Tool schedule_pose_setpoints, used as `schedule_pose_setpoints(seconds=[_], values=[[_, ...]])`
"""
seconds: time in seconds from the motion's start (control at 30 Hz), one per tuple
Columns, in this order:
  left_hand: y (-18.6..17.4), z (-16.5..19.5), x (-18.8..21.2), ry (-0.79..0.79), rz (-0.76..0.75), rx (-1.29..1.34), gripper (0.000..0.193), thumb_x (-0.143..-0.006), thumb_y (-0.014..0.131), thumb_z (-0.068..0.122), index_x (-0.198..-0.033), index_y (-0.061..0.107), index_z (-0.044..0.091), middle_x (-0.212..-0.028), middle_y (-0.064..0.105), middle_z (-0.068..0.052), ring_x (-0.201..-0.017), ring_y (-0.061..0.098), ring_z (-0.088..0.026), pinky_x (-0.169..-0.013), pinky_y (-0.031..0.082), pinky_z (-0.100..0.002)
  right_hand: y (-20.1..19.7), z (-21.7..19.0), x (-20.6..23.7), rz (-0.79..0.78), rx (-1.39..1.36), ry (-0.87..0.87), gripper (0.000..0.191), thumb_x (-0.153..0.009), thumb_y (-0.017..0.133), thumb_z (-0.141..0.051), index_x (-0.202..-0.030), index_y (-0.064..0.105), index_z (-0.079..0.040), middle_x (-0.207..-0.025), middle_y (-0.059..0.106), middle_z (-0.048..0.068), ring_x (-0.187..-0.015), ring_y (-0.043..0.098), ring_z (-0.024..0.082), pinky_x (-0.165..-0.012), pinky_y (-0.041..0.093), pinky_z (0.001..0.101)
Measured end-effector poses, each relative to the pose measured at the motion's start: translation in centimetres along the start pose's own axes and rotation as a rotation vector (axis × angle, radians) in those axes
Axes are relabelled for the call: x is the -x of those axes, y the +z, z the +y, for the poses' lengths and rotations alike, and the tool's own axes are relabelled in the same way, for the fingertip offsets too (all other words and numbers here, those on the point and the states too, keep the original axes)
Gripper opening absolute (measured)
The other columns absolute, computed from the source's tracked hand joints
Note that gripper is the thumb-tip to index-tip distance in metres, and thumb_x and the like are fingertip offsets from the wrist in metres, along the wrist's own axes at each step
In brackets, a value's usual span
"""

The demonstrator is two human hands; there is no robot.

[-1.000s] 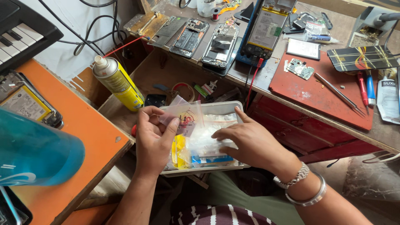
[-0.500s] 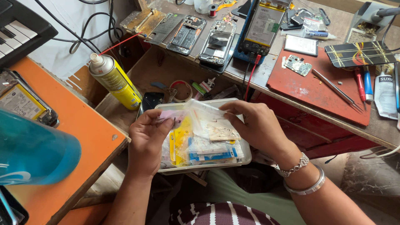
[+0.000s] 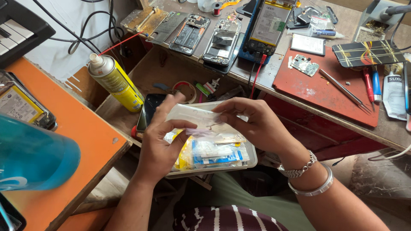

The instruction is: The person pries along the edge of a disassembled smartphone on the workbench using a metal pry tool, then lifts the phone and presses its screen. They reach to a shelf for a plastic storage box, place it on their lap, and sort through small packaged spare parts inside the box, holding up and reading labeled packets.

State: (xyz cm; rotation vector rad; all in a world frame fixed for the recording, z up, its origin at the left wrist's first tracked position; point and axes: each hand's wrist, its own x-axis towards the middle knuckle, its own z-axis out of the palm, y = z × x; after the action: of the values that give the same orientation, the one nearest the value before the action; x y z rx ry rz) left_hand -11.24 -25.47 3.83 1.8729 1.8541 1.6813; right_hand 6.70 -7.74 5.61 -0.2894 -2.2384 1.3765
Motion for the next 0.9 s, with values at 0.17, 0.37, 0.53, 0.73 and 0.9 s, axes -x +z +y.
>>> schedule_pose_setpoints(seconds=[0.17, 0.37, 0.53, 0.73, 0.9], values=[[0.1, -1.4, 0.9, -0.347, 0.100, 0.212, 0.012, -0.096, 0.072, 0.010, -0.107, 0.075, 0.005, -0.105, 0.074, -0.008, -0.103, 0.070, -0.015, -0.097, 0.053, -0.029, 0.0, 0.3, -0.3, 0.101, -0.094, 0.076, 0.021, -0.105, 0.059, -0.011, -0.122, 0.066, -0.001, -0.100, 0.077, 0.007, -0.094, 0.068, 0.010, -0.083, 0.057, 0.0286], [0.0, -3.4, 2.6, -0.292, 0.237, 0.394, 0.015, -0.102, 0.068, 0.007, -0.116, 0.069, 0.002, -0.113, 0.071, -0.006, -0.113, 0.064, -0.013, -0.106, 0.049, -0.028, -0.7, 0.3, 0.7, 0.034, 0.503, 0.123, 0.019, -0.086, 0.071, -0.018, -0.103, 0.069, -0.009, -0.096, 0.078, 0.007, -0.093, 0.076, 0.024, -0.075, 0.058, 0.0347], [0.7, -3.8, 3.1, -0.325, 0.329, 0.454, 0.017, -0.103, 0.068, 0.006, -0.119, 0.067, 0.001, -0.117, 0.070, -0.006, -0.116, 0.062, -0.013, -0.109, 0.048, -0.029, 1.0, 0.8, 0.9, -0.259, 0.694, -0.056, 0.034, -0.078, 0.079, -0.023, -0.107, 0.069, -0.011, -0.095, 0.075, 0.009, -0.088, 0.071, 0.032, -0.076, 0.055, 0.0441], [0.9, -2.8, 2.4, -0.290, 0.384, 0.462, 0.041, -0.103, 0.071, 0.003, -0.140, 0.054, 0.003, -0.132, 0.064, -0.010, -0.126, 0.060, -0.016, -0.114, 0.047, -0.032, 1.8, 0.8, 0.6, -0.386, 0.726, 0.077, 0.032, -0.081, 0.074, -0.020, -0.113, 0.070, -0.015, -0.088, 0.077, 0.006, -0.083, 0.072, 0.029, -0.074, 0.056, 0.0442], [0.3, -2.0, 2.0, -0.318, 0.402, 0.577, 0.071, -0.100, 0.071, 0.007, -0.159, 0.031, 0.010, -0.128, 0.067, -0.010, -0.123, 0.063, -0.019, -0.111, 0.050, -0.036, 0.8, 0.1, 0.8, -0.207, 0.603, 0.088, 0.024, -0.087, 0.071, -0.017, -0.111, 0.072, -0.015, -0.088, 0.078, 0.006, -0.078, 0.074, 0.029, -0.069, 0.058, 0.0416]])
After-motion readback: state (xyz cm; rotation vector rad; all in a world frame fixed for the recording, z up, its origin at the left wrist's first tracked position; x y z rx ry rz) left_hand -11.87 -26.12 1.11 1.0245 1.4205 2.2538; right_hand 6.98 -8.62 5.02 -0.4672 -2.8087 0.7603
